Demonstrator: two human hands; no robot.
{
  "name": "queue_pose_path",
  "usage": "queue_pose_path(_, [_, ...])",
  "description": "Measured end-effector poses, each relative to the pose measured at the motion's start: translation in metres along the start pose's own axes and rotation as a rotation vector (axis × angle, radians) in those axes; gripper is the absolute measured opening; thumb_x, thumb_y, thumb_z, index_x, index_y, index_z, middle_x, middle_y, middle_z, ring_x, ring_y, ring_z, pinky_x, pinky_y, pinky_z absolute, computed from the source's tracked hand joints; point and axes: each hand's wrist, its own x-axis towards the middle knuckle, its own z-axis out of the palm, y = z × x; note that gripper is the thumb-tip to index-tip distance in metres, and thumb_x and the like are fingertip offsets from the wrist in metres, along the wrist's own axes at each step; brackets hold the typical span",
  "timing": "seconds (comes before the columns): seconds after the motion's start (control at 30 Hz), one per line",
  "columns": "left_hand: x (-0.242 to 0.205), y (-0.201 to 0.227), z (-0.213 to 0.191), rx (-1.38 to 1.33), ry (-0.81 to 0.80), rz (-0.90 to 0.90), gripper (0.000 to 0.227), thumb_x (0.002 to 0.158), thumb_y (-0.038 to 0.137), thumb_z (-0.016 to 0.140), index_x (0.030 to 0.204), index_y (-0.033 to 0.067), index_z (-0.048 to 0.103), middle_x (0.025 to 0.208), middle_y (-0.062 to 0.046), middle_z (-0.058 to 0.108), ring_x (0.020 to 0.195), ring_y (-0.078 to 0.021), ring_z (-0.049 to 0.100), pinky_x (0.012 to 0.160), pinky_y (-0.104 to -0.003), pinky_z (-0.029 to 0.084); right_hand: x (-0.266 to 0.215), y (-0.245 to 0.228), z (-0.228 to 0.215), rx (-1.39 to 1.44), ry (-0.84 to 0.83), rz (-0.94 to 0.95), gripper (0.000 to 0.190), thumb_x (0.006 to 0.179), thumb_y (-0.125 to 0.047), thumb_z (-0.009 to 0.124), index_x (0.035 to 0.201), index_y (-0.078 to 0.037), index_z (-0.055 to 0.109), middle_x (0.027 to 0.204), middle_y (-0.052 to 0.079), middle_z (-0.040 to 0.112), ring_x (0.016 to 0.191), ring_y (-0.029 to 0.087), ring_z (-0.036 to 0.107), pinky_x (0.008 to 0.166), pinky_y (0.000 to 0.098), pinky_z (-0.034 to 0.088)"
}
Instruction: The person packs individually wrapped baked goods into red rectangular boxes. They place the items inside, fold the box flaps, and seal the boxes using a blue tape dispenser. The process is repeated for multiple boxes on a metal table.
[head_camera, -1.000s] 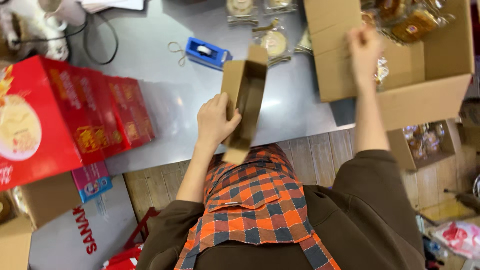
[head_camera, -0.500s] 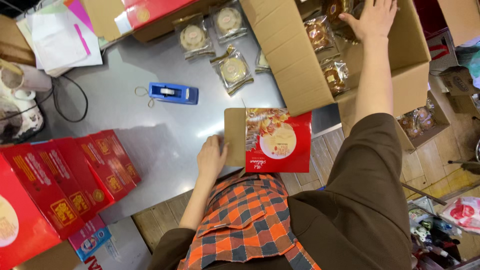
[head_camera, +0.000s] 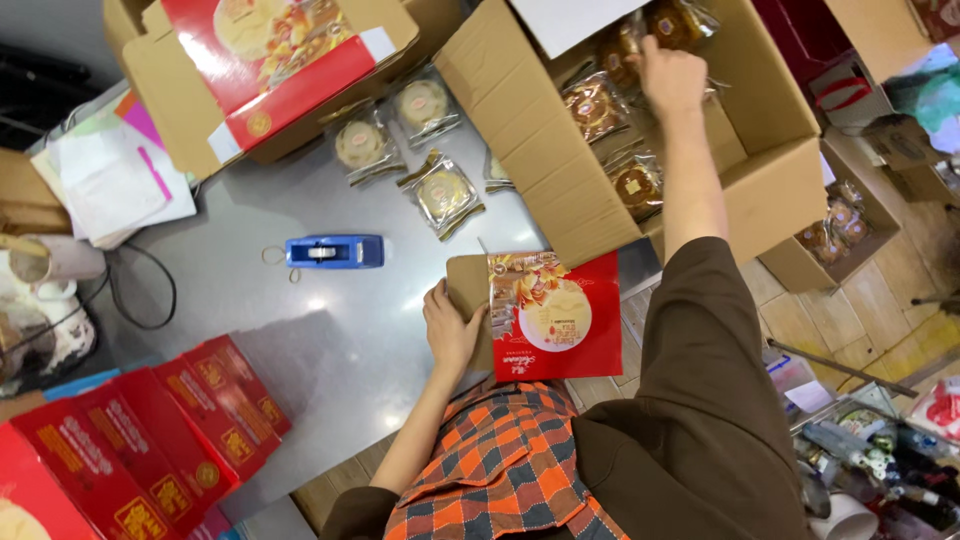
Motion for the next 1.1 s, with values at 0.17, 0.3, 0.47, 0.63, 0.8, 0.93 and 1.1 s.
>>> queue_pose_path(0.17, [0.002,-0.003,0.008,0.008,-0.044,-0.086,0.095,0.062,0.031,0.095,0.136,-0.0060,0.047,0.124,-0.021,0.055,0.115,-0.0399,0.054,0.097,-0.045,0.047,-0.010,-0.021,-0.026,0.007,0.259,-0.062,0.016,0.109,-0.034,0.062,0.106,-0.019,0.063,0.069,0.000,0.066,0.057,0.023,0.066,0.048,0.0388,0.048])
queue_pose_path(0.3, [0.008,-0.014,0.012,0.007,-0.089,-0.159,0.081,0.060,0.028,0.096,0.124,-0.0031,0.055,0.113,-0.018,0.061,0.106,-0.0371,0.060,0.092,-0.044,0.049,-0.021,-0.032,-0.089,0.118,0.344,-0.033,0.021,0.111,-0.033,0.063,0.100,-0.015,0.062,0.071,0.003,0.066,0.061,0.026,0.067,0.049,0.0406,0.047])
queue_pose_path(0.47, [0.019,-0.031,0.019,-0.069,-0.180,-0.144,0.059,0.060,0.024,0.094,0.104,-0.0015,0.065,0.098,-0.018,0.070,0.090,-0.0357,0.066,0.080,-0.045,0.053,-0.042,-0.049,-0.186,0.241,0.398,0.102,0.020,0.110,-0.027,0.067,0.098,-0.011,0.062,0.071,0.006,0.065,0.059,0.031,0.064,0.050,0.0424,0.046])
queue_pose_path(0.63, [0.044,-0.062,-0.005,-0.466,-0.708,0.030,0.043,0.090,0.039,0.073,0.111,0.0014,0.068,0.095,-0.008,0.075,0.087,-0.0181,0.073,0.077,-0.035,0.056,-0.083,-0.081,-0.272,0.564,0.388,0.198,0.017,0.111,-0.018,0.067,0.099,-0.006,0.062,0.077,0.013,0.067,0.068,0.038,0.065,0.057,0.0444,0.046])
queue_pose_path(0.8, [0.041,-0.049,-0.124,-0.459,-0.644,-0.117,0.037,0.096,0.033,0.070,0.093,-0.0039,0.075,0.070,-0.007,0.059,0.063,-0.0143,0.050,0.056,-0.034,0.038,-0.123,-0.121,-0.341,0.988,0.149,0.184,0.017,0.111,-0.014,0.060,0.101,-0.001,0.057,0.084,0.015,0.063,0.066,0.030,0.056,0.060,0.0391,0.045])
queue_pose_path(0.93, [0.015,-0.005,-0.223,-0.536,-0.448,-0.129,0.031,0.095,0.029,0.063,0.097,-0.0007,0.071,0.074,-0.002,0.070,0.065,-0.0103,0.064,0.058,-0.029,0.050,-0.148,-0.165,-0.367,1.358,-0.061,0.140,0.030,0.118,-0.026,0.056,0.097,-0.004,0.054,0.073,0.001,0.052,0.069,0.011,0.048,0.060,0.0288,0.040])
queue_pose_path(1.1, [0.018,-0.003,-0.180,-0.765,-0.362,-0.125,0.035,0.100,0.031,0.054,0.112,0.0004,0.066,0.084,-0.001,0.067,0.068,-0.0096,0.059,0.056,-0.028,0.049,-0.161,-0.236,-0.341,2.058,-0.454,0.301,0.030,0.110,-0.037,0.055,0.100,-0.010,0.059,0.077,-0.007,0.052,0.063,0.001,0.041,0.055,0.0184,0.031])
